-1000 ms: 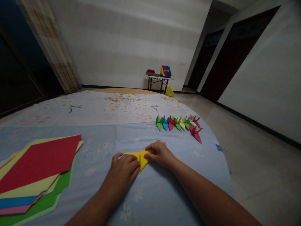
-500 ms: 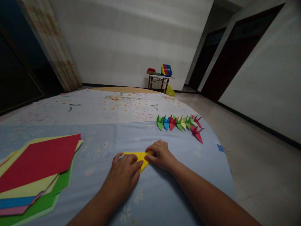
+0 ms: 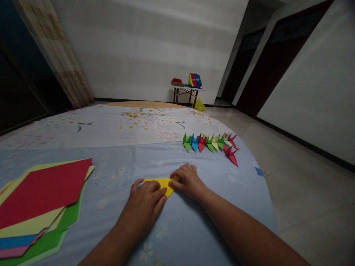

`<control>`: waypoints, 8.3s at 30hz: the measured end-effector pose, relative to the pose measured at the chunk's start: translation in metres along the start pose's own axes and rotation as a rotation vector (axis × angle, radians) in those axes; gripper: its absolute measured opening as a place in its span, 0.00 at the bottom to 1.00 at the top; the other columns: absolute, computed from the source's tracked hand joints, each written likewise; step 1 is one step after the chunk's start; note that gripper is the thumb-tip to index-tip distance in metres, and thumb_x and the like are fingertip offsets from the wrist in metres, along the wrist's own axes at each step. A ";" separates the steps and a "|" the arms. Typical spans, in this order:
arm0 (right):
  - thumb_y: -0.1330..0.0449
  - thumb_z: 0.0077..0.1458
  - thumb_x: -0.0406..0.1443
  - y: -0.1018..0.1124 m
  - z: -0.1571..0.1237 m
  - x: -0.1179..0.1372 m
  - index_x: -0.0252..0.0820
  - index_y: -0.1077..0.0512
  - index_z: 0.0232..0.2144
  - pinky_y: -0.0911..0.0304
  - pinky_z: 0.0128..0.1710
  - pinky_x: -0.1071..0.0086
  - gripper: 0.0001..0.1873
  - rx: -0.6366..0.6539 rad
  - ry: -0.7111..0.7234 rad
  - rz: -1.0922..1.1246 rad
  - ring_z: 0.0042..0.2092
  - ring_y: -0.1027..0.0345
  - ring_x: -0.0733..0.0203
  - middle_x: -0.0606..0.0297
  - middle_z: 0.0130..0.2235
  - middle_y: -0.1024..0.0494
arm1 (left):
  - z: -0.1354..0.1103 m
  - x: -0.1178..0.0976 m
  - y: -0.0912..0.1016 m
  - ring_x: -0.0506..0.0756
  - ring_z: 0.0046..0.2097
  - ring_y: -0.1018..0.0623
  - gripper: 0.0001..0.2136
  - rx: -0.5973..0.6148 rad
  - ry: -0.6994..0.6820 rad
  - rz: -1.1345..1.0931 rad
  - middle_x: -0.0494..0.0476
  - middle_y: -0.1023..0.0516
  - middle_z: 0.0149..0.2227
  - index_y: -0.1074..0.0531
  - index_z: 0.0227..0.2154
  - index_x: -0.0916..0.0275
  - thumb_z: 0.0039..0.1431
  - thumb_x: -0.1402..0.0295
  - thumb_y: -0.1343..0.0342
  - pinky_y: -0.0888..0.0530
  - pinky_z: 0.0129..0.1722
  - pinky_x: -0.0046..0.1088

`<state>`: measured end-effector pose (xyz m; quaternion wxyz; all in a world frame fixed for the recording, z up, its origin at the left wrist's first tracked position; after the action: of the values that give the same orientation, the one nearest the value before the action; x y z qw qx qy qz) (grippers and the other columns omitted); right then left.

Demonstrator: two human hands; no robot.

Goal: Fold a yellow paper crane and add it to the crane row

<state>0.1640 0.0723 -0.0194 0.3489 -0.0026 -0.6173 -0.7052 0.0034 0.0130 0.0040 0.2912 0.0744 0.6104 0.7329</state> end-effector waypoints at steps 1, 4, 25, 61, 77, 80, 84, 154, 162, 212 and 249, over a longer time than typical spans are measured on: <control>0.40 0.50 0.43 0.000 0.000 0.000 0.46 0.27 0.35 0.56 0.43 0.63 0.11 0.000 -0.001 -0.002 0.42 0.43 0.58 0.65 0.32 0.28 | 0.000 0.000 0.000 0.55 0.42 0.29 0.11 -0.002 -0.004 -0.002 0.53 0.26 0.38 0.27 0.40 0.52 0.60 0.65 0.53 0.46 0.52 0.47; 0.40 0.50 0.44 0.001 0.000 0.001 0.46 0.27 0.35 0.56 0.43 0.63 0.11 -0.003 -0.007 -0.004 0.42 0.43 0.58 0.65 0.32 0.28 | 0.001 0.001 -0.001 0.55 0.43 0.29 0.11 0.009 -0.001 0.000 0.53 0.26 0.39 0.27 0.40 0.52 0.59 0.65 0.53 0.45 0.51 0.46; 0.40 0.50 0.44 0.003 0.000 0.003 0.46 0.28 0.35 0.56 0.43 0.63 0.12 -0.003 -0.018 -0.041 0.42 0.43 0.57 0.64 0.34 0.28 | 0.006 0.010 -0.008 0.56 0.44 0.30 0.08 0.016 0.082 -0.093 0.51 0.27 0.41 0.25 0.35 0.52 0.56 0.62 0.48 0.44 0.47 0.43; 0.44 0.47 0.51 0.027 -0.013 -0.044 0.43 0.37 0.51 0.56 0.53 0.51 0.31 -0.055 -0.366 -0.198 0.57 0.53 0.45 0.54 0.55 0.38 | 0.008 0.014 -0.021 0.61 0.50 0.34 0.13 0.104 0.119 0.018 0.52 0.26 0.49 0.30 0.46 0.50 0.57 0.63 0.48 0.47 0.49 0.47; 0.41 0.39 0.56 0.004 -0.012 0.003 0.42 0.46 0.58 0.66 0.58 0.50 0.47 0.071 -0.201 -0.140 0.63 0.64 0.44 0.52 0.61 0.48 | 0.010 0.013 -0.020 0.62 0.50 0.33 0.16 0.112 0.166 -0.022 0.54 0.26 0.49 0.32 0.47 0.53 0.54 0.64 0.44 0.48 0.49 0.46; 0.41 0.40 0.55 0.012 -0.011 -0.012 0.43 0.45 0.58 0.65 0.58 0.51 0.46 0.049 -0.284 -0.156 0.63 0.64 0.45 0.53 0.61 0.48 | 0.010 0.013 -0.020 0.62 0.50 0.34 0.18 0.121 0.170 -0.038 0.54 0.25 0.48 0.33 0.49 0.53 0.54 0.64 0.44 0.48 0.49 0.46; 0.40 0.41 0.53 0.026 -0.011 -0.037 0.42 0.45 0.57 0.61 0.57 0.51 0.44 -0.012 -0.418 -0.193 0.62 0.62 0.44 0.53 0.61 0.48 | 0.010 0.014 -0.019 0.62 0.50 0.34 0.19 0.124 0.170 -0.054 0.55 0.25 0.48 0.34 0.50 0.53 0.54 0.64 0.45 0.48 0.49 0.46; 0.40 0.50 0.40 0.023 -0.011 -0.011 0.48 0.31 0.44 0.52 0.46 0.62 0.17 0.052 -0.057 -0.020 0.44 0.41 0.58 0.65 0.37 0.27 | -0.016 -0.037 -0.018 0.66 0.59 0.40 0.23 0.135 0.112 0.167 0.64 0.35 0.57 0.35 0.53 0.63 0.58 0.57 0.53 0.52 0.56 0.55; 0.39 0.47 0.41 0.019 -0.007 -0.005 0.44 0.27 0.35 0.53 0.45 0.60 0.12 0.085 -0.132 -0.047 0.41 0.41 0.58 0.64 0.34 0.28 | -0.016 -0.034 -0.021 0.65 0.56 0.35 0.20 0.087 0.030 0.098 0.64 0.31 0.54 0.34 0.51 0.63 0.58 0.59 0.52 0.46 0.53 0.55; 0.38 0.47 0.45 0.020 -0.012 0.023 0.39 0.27 0.21 0.41 0.26 0.75 0.15 -0.153 -0.016 0.719 0.25 0.37 0.69 0.67 0.22 0.28 | 0.001 -0.013 -0.005 0.58 0.45 0.25 0.17 -0.352 0.491 -1.181 0.59 0.26 0.45 0.38 0.47 0.63 0.56 0.62 0.52 0.29 0.43 0.35; 0.47 0.47 0.26 0.018 -0.013 0.013 0.43 0.27 0.37 0.35 0.37 0.70 0.16 -0.277 0.190 0.471 0.37 0.30 0.63 0.61 0.37 0.22 | 0.003 -0.005 -0.014 0.57 0.54 0.31 0.24 -0.288 0.458 -1.077 0.59 0.31 0.54 0.36 0.53 0.61 0.50 0.71 0.51 0.35 0.53 0.38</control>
<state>0.1685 0.0550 -0.0014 0.5556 -0.1272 -0.4620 -0.6795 0.0138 0.0137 -0.0071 0.4897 -0.4452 0.5041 0.5549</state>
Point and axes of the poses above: each hand's wrist, its own z-axis towards the middle knuckle, its own y-axis out of the back of the hand, x = y × z, the point moved 3 cm from there along z, towards the middle knuckle
